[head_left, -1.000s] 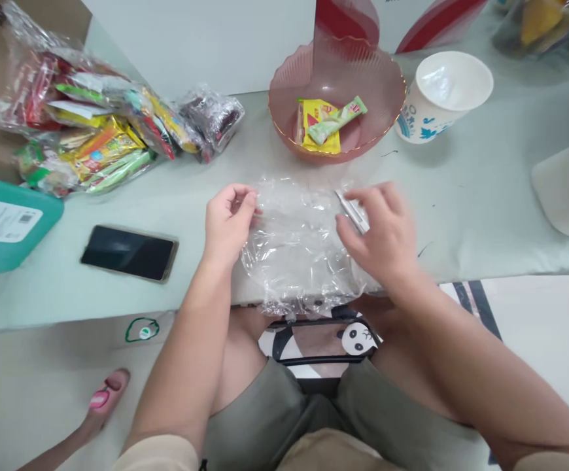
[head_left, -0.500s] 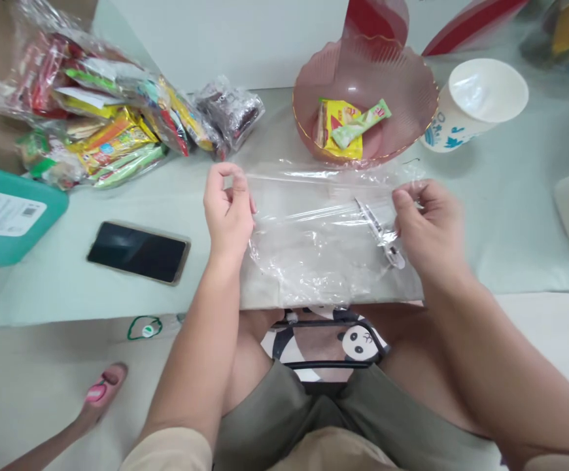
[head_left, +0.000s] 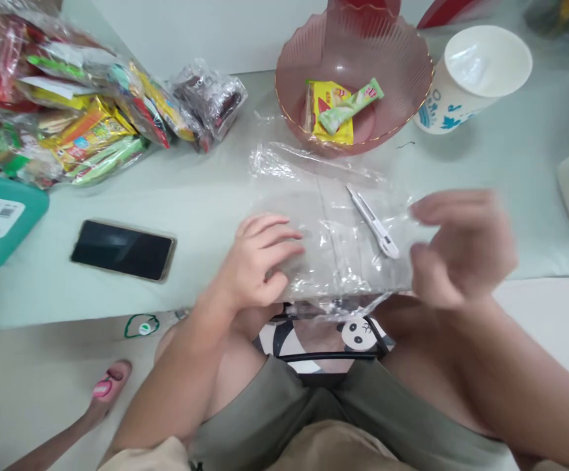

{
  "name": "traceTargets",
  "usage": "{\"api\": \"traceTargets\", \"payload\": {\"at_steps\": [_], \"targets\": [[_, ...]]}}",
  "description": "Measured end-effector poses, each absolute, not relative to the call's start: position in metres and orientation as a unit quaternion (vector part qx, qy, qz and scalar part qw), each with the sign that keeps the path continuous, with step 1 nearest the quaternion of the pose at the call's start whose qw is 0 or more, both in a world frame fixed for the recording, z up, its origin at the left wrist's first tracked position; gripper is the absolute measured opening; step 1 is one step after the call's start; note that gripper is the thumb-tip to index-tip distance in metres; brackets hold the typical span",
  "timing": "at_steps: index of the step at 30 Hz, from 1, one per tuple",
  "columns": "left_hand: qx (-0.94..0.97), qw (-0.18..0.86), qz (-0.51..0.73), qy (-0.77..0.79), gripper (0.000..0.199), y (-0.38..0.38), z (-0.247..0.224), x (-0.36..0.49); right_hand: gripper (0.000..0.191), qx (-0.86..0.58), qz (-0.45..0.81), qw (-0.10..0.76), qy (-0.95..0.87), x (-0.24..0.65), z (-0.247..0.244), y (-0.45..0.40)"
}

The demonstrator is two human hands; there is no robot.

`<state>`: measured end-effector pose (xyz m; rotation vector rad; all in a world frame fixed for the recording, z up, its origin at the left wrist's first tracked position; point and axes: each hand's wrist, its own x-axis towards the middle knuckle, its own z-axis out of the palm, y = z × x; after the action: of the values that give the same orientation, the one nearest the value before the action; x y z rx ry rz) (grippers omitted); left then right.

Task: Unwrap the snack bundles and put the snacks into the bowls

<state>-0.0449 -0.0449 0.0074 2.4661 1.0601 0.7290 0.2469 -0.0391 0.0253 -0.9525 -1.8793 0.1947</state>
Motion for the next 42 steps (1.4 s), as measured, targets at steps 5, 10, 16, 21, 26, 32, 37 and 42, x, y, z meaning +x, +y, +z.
{"api": "traceTargets", "payload": {"at_steps": [5, 10, 16, 21, 26, 32, 37, 42], "targets": [[0.860, 0.266, 0.116, 0.420, 0.036, -0.043, 0.003, -0.044, 0.046, -0.276, 0.182, 0.194, -0.924, 0.219, 0.030, -0.074], [0.847, 0.312, 0.148, 0.404, 0.036, -0.039, 0.004, -0.047, 0.014, -0.340, 0.201, 0.245, -0.885, 0.220, 0.025, -0.077], [0.797, 0.402, 0.224, 0.390, 0.033, -0.039, 0.004, -0.056, 0.007, -0.558, 0.299, 0.321, -0.704, 0.249, 0.027, -0.054], [0.620, 0.484, 0.450, 0.423, 0.046, -0.035, -0.003, -0.056, 0.004, -0.611, 0.386, 0.339, -0.602, 0.254, 0.016, -0.048], [0.472, 0.443, 0.531, 0.547, 0.056, -0.028, -0.002, -0.052, 0.011, -0.636, 0.414, 0.357, -0.545, 0.254, 0.012, -0.042], [0.512, 0.317, 0.408, 0.686, 0.032, -0.022, 0.003, -0.051, 0.009, -0.690, 0.326, 0.295, -0.575, 0.250, 0.016, -0.033], [0.566, 0.211, 0.293, 0.741, 0.024, -0.015, -0.004, -0.051, 0.013, -0.688, 0.164, 0.242, -0.664, 0.249, -0.002, -0.024], [0.623, 0.122, 0.296, 0.714, 0.032, -0.005, -0.015, -0.049, 0.033, -0.667, 0.009, 0.270, -0.695, 0.247, -0.011, -0.017]]}}
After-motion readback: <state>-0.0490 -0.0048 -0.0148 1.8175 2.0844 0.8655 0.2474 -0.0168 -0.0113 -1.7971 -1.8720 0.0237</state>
